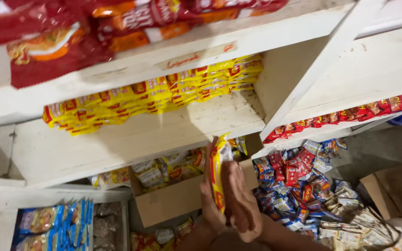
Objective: The person wipes instant noodle packets clean with a cloth, then places them onto a grocery store shelf, shifting them into position by hand.
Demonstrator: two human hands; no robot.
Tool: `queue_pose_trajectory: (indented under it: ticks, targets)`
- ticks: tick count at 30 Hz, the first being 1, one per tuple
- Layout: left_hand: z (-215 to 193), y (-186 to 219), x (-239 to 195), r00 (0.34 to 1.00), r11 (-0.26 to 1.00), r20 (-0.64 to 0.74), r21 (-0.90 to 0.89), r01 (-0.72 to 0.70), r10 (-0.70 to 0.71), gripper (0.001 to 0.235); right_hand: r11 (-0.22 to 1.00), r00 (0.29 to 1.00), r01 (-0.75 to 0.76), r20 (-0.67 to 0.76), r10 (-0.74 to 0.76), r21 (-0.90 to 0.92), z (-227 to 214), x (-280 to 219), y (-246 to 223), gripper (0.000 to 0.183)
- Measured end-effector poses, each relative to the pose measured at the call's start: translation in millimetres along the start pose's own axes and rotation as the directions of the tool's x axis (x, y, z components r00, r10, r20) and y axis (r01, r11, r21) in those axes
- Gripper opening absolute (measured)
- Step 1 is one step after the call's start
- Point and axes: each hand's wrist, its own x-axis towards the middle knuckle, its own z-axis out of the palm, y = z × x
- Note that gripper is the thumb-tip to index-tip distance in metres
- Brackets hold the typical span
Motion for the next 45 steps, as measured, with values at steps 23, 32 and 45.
queue_pose_trajectory:
  ticks: [23,32,45]
  targets:
    - [-15,-54,-4,0.986,0.905,0.127,-0.398,0.148,-0.105,0.096,0.982,0.994,0.098,-0.029,-0.104,-0.159,-35,16,1,0.077]
    - [-21,-66,-24,0.959,0.962,0.077,0.035,0.27,-0.272,0.1,0.977,0.97,-0.212,-0.113,0.215,0.04,-70,64,4,0.089]
    - [-18,2,24,0.992,0.969,-0.106,-0.244,0.041,-0.068,0.102,0.998,0.984,0.054,0.173,-0.051,-0.017,-29,57,6,0.093]
